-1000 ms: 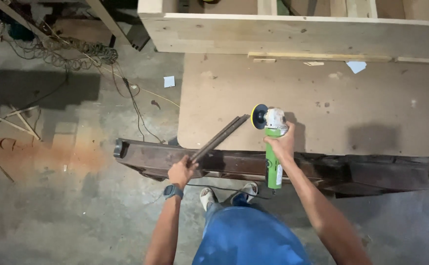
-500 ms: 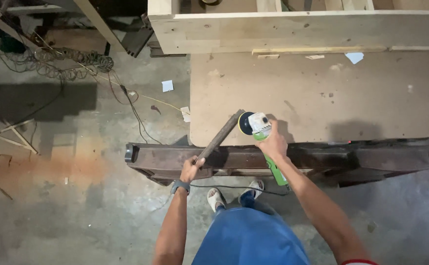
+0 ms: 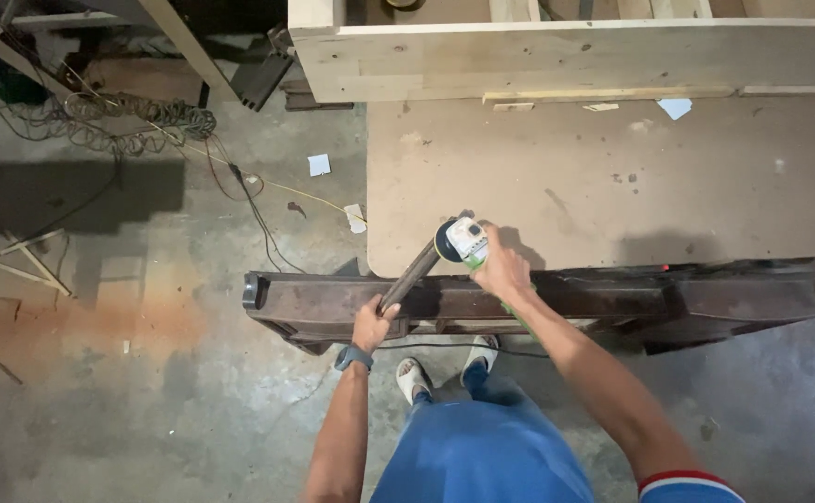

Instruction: Sanding a wooden component with an angle grinder and then cutting wood strips using a table saw.

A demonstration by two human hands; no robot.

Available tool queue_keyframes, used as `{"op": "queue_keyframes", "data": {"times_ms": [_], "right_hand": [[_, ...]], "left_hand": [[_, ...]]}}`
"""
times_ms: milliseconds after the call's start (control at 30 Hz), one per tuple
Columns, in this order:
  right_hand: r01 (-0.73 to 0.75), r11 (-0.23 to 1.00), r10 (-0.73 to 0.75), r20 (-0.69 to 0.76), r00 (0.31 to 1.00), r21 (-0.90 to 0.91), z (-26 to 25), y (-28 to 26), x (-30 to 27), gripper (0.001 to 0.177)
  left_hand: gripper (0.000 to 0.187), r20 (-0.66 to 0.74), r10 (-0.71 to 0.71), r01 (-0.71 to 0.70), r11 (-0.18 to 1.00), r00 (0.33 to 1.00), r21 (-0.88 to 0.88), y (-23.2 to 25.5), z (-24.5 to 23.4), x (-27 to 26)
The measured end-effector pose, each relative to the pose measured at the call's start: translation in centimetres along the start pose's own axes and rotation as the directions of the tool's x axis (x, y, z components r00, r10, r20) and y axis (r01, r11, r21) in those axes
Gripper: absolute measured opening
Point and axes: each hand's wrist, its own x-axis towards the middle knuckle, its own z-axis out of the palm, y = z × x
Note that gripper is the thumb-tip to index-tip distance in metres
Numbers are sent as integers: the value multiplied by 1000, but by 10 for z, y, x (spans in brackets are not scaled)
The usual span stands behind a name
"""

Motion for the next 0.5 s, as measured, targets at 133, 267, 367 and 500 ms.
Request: {"op": "queue_keyframes", "data": {"times_ms": [133, 267, 367, 500], "right_hand": [[3, 999, -6, -53, 999, -50, -9, 7, 20, 78], [2, 999, -5, -56, 998, -53, -15, 1, 21, 71], [37, 998, -38, -19, 999, -59, -15, -13, 5, 71], [84, 994, -84, 4, 996, -74, -6, -13, 3, 73]], "left_hand": [[76, -31, -21, 21, 1000, 999, -1, 6, 0, -4], [79, -32, 5, -4, 1000, 999, 24, 2, 1, -4], [76, -31, 18, -17, 1000, 999, 12, -1, 3, -2], [74, -45, 5, -4, 1000, 999, 11, 10, -1, -13]]}}
